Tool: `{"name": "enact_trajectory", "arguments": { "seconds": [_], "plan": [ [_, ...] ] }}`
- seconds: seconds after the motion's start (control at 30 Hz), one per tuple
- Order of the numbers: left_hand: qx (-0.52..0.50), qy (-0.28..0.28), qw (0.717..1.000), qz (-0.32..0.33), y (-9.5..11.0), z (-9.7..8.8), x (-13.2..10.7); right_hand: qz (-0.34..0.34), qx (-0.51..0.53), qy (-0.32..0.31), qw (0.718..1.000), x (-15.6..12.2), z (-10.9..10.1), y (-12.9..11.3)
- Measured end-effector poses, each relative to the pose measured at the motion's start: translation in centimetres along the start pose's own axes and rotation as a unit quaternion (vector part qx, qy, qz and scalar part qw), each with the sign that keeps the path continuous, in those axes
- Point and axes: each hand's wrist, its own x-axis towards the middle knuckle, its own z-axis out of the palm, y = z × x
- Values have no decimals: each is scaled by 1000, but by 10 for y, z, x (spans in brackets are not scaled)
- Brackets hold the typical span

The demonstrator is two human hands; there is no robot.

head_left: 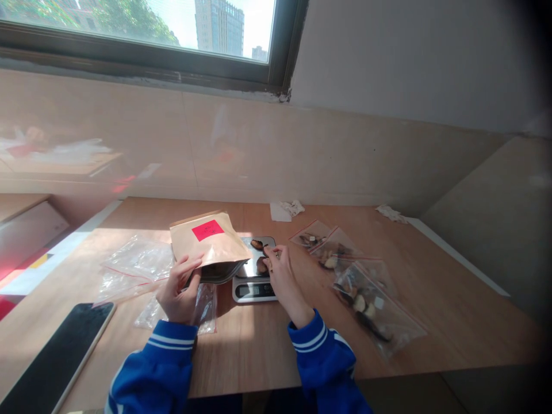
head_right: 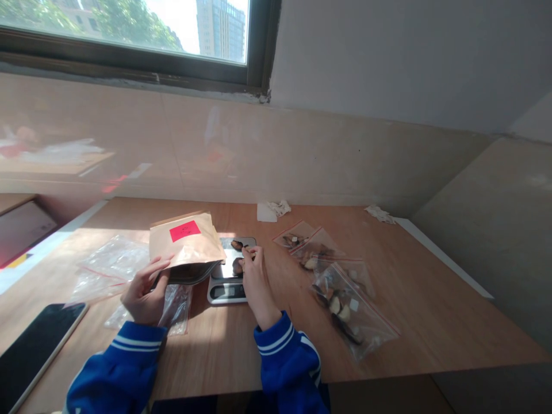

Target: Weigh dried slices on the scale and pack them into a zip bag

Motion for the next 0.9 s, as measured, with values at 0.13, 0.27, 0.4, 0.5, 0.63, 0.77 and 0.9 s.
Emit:
{"name": "enact_trajectory", "arguments": {
  "seconds": [0.13, 0.27, 0.4, 0.5, 0.63, 0.77, 0.9],
  "plan": [
    [-1, 5, 1000, 14, -3, 0, 0, 6, -25, 17, 1000, 7, -3, -1],
    [10, 5, 1000, 20, -4, -1, 0, 29, 23, 27, 999, 8, -14, -9],
    [11, 2, 1000, 17, -4, -1, 0, 109, 125, 59, 984, -5, -23, -14],
    [10, -1, 1000, 11, -4, 0, 0, 135, 142, 73, 978, -16, -24, -13],
    [2, 1, 1000, 12, -4, 0, -1, 95, 116, 33, 988, -23, -25, -9],
    [6, 4, 1000, 13, -4, 0, -2, 42, 59, 49, 996, -26, -31, -4],
    [1, 3, 1000, 17, -4, 0, -2, -11, -12, 62, 998, -30, -39, 1]
  ]
}}
